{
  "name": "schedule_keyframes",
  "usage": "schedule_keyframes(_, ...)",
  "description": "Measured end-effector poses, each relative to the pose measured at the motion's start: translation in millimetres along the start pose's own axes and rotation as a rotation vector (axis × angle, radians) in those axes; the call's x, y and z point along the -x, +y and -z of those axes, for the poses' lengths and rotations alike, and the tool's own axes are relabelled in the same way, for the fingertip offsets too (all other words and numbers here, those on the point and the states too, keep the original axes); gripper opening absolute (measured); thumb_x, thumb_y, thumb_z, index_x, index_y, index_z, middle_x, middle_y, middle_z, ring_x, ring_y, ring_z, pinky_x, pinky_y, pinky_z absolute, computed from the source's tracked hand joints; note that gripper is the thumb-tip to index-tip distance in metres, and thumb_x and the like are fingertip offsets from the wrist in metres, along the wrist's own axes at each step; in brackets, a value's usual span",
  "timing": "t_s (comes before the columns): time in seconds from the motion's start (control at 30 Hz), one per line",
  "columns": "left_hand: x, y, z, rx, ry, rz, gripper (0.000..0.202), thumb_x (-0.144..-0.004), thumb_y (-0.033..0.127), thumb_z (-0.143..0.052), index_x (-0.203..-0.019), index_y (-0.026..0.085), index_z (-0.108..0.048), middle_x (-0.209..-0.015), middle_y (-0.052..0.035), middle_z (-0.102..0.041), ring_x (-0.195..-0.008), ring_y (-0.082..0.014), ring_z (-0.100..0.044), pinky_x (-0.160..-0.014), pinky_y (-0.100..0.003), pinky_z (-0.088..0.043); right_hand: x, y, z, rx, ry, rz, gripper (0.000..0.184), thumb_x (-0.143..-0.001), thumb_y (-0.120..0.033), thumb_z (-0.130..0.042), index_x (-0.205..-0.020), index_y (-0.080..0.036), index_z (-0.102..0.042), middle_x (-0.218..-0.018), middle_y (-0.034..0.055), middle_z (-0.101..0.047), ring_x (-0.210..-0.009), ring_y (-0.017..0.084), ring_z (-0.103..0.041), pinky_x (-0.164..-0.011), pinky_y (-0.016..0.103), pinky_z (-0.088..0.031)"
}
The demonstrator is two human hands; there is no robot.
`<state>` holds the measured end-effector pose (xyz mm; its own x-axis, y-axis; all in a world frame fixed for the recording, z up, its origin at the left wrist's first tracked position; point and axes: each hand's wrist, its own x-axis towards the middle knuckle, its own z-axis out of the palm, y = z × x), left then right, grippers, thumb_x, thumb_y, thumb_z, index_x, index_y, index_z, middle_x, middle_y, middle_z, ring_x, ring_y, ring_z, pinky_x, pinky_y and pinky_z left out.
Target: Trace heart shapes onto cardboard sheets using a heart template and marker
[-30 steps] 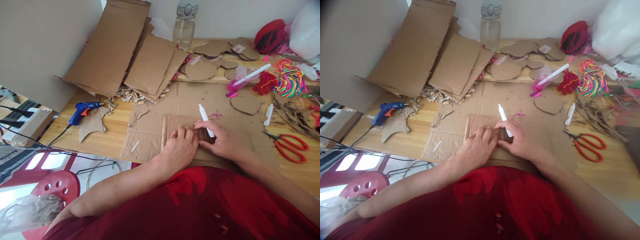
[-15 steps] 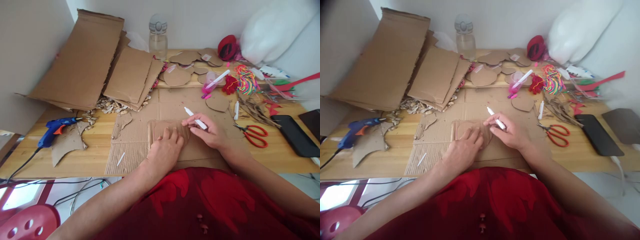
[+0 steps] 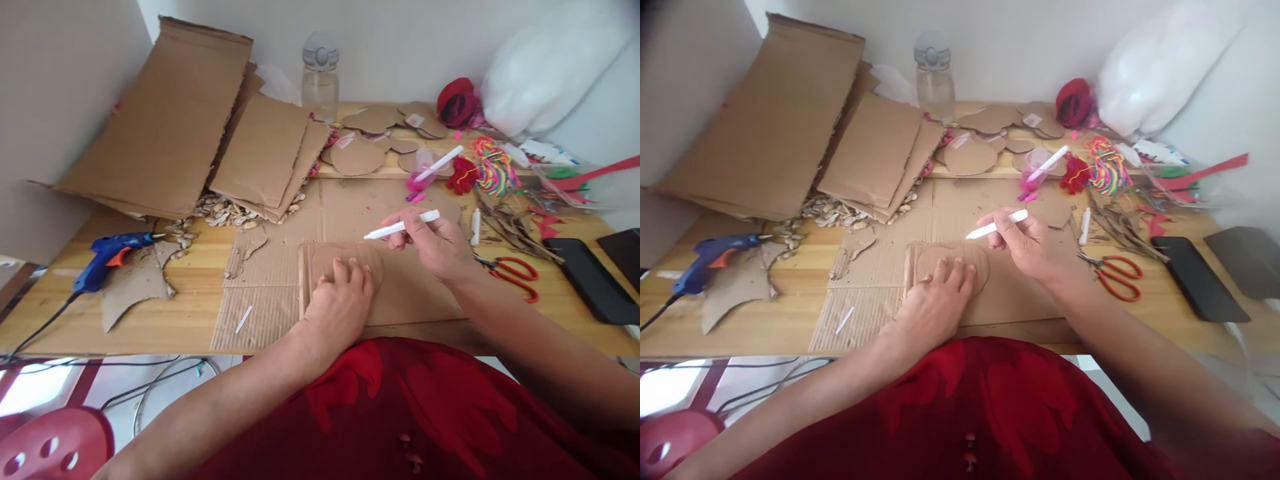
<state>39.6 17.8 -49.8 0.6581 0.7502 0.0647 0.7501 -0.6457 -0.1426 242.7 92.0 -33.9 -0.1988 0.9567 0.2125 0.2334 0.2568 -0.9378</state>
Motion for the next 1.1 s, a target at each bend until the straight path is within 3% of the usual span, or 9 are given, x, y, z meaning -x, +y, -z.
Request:
schedule_keyframes(0.13, -2.6, 4.3, 5.3, -0.072, -0.019, 0.014, 0.050, -0.103, 0.014, -0.040, -0.151, 0.007, -0.054, -0.148, -0.0271, -0.059, -0.133, -0.0454, -0.061, -0.076, -0.047, -0.069, -19.5, -21.9, -32.1, 0.084, -0.227, 0.040, 0.043, -0.102, -0.059, -0.054, -0.083, -0.022, -0.066, -0.067, -0.0007, -0.058, -0.064, 0.014, -0.055, -0.064, 0.030, -0.046)
schedule_keyframes(0.23, -3.2, 4.1, 11.2, -0.105, -0.028, 0.012, 0.050, -0.103, 0.012, -0.036, -0.148, 0.008, -0.057, -0.142, -0.0283, -0.063, -0.124, -0.0440, -0.067, -0.066, -0.039, -0.067, -33.1, -30.3, -57.3, 0.107, -0.374, 0.114, 0.038, -0.102, -0.055, -0.056, -0.084, -0.022, -0.059, -0.069, -0.0015, -0.059, -0.062, 0.013, -0.051, -0.060, 0.028, -0.042)
schedule_keyframes(0.33, -3.1, 2.8, 16.4, -0.102, -0.047, 0.007, 0.050, -0.101, 0.009, -0.034, -0.144, 0.008, -0.060, -0.125, -0.0263, -0.072, -0.102, -0.0365, -0.076, -0.057, -0.033, -0.062, -45.6, -34.8, -74.7, 0.200, -0.535, 0.185, 0.031, -0.099, -0.050, -0.060, -0.088, -0.021, -0.060, -0.072, -0.0012, -0.063, -0.064, 0.013, -0.052, -0.062, 0.028, -0.041)
schedule_keyframes(0.47, -2.5, 2.2, 17.7, -0.065, -0.068, 0.019, 0.048, -0.097, 0.005, -0.040, -0.137, 0.009, -0.065, -0.106, -0.0181, -0.076, -0.076, -0.0263, -0.076, -0.056, -0.032, -0.058, -57.6, -38.6, -87.7, 0.312, -0.698, 0.273, 0.024, -0.099, -0.042, -0.059, -0.088, -0.020, -0.059, -0.075, -0.0008, -0.067, -0.065, 0.013, -0.055, -0.065, 0.027, -0.040)
schedule_keyframes(0.6, -1.9, 3.7, 13.0, -0.042, -0.033, 0.023, 0.043, -0.093, 0.002, -0.042, -0.126, 0.009, -0.069, -0.096, -0.0137, -0.075, -0.068, -0.0230, -0.073, -0.053, -0.030, -0.054, -60.3, -40.6, -94.8, 0.357, -0.782, 0.332, 0.018, -0.099, -0.034, -0.056, -0.088, -0.020, -0.057, -0.078, -0.0004, -0.069, -0.066, 0.013, -0.056, -0.067, 0.027, -0.039)
schedule_keyframes(0.7, -1.6, 4.1, 11.9, -0.056, -0.010, 0.010, 0.043, -0.093, 0.002, -0.041, -0.126, 0.008, -0.069, -0.104, -0.0165, -0.076, -0.080, -0.0267, -0.076, -0.058, -0.033, -0.058, -58.8, -42.2, -97.1, 0.407, -0.824, 0.302, 0.017, -0.099, -0.033, -0.056, -0.089, -0.020, -0.059, -0.075, -0.0005, -0.068, -0.066, 0.014, -0.057, -0.067, 0.028, -0.037)
schedule_keyframes(0.87, -2.4, 1.3, 19.1, -0.039, -0.099, -0.039, 0.050, -0.092, 0.000, -0.037, -0.133, 0.009, -0.066, -0.118, -0.0184, -0.075, -0.095, -0.0315, -0.075, -0.065, -0.039, -0.060, -58.2, -44.4, -98.3, 0.429, -0.862, 0.295, 0.017, -0.098, -0.033, -0.056, -0.088, -0.020, -0.059, -0.078, 0.0008, -0.070, -0.068, 0.014, -0.060, -0.066, 0.027, -0.037)
schedule_keyframes(1.1, -3.4, 2.1, 22.7, 0.013, -0.125, -0.022, 0.048, -0.093, -0.002, -0.037, -0.128, 0.008, -0.069, -0.124, -0.0184, -0.074, -0.090, -0.0255, -0.072, -0.062, -0.030, -0.049, -56.1, -45.1, -97.3, 0.487, -0.906, 0.309, 0.017, -0.099, -0.034, -0.055, -0.088, -0.021, -0.057, -0.071, -0.0015, -0.067, -0.063, 0.013, -0.057, -0.063, 0.027, -0.035)
